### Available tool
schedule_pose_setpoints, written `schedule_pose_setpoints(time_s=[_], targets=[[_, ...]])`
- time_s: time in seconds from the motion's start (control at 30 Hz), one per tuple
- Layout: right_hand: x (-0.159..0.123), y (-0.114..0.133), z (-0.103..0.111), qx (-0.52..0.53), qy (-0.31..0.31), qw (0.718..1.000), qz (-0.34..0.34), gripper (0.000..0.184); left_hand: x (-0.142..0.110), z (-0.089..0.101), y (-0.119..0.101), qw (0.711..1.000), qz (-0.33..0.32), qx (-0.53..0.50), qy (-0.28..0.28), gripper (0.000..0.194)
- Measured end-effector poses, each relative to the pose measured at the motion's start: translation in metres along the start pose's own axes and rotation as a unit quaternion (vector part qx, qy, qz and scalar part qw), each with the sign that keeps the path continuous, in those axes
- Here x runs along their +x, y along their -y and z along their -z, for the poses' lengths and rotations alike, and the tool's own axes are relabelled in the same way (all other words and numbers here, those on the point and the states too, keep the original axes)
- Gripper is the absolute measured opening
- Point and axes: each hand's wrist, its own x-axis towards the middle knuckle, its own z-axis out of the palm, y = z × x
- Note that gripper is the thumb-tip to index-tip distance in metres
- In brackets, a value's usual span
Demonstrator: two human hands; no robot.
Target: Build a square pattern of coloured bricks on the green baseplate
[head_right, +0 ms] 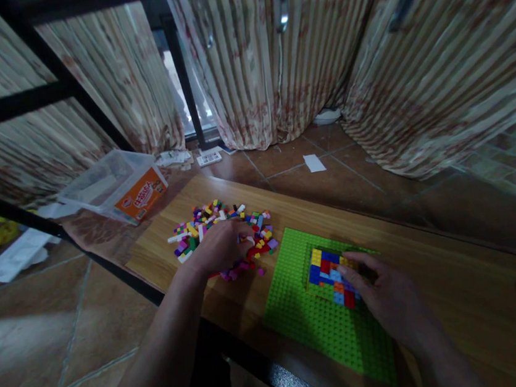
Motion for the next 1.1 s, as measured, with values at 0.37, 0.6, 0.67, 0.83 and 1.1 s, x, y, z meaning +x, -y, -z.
schedule_pose_setpoints(time_s=[0.37, 0.6, 0.67, 0.83, 1.1], targets=[[-0.019, 0.04, 0.001, 0.14, -0.15, 0.975, 0.081, 0.035, 0.006, -0.018, -0.031, 0.88, -0.003, -0.474, 0.03, 0.024], [-0.025, 0.055, -0.008, 0.161, -0.112, 0.965, 0.172, 0.027, 0.008, -0.061, -0.08, 0.767, 0.125, -0.629, 0.021, 0.029], [-0.024, 0.053, -0.007, 0.151, -0.113, 0.964, 0.185, 0.022, 0.007, -0.066, -0.088, 0.746, 0.127, -0.653, 0.035, 0.031], [-0.021, 0.045, -0.003, 0.125, -0.11, 0.971, 0.171, 0.024, 0.007, -0.077, -0.096, 0.767, 0.109, -0.632, 0.038, 0.036], [-0.012, 0.025, -0.001, 0.104, -0.065, 0.99, 0.073, 0.025, 0.015, -0.089, -0.087, 0.883, 0.053, -0.465, -0.035, 0.021]])
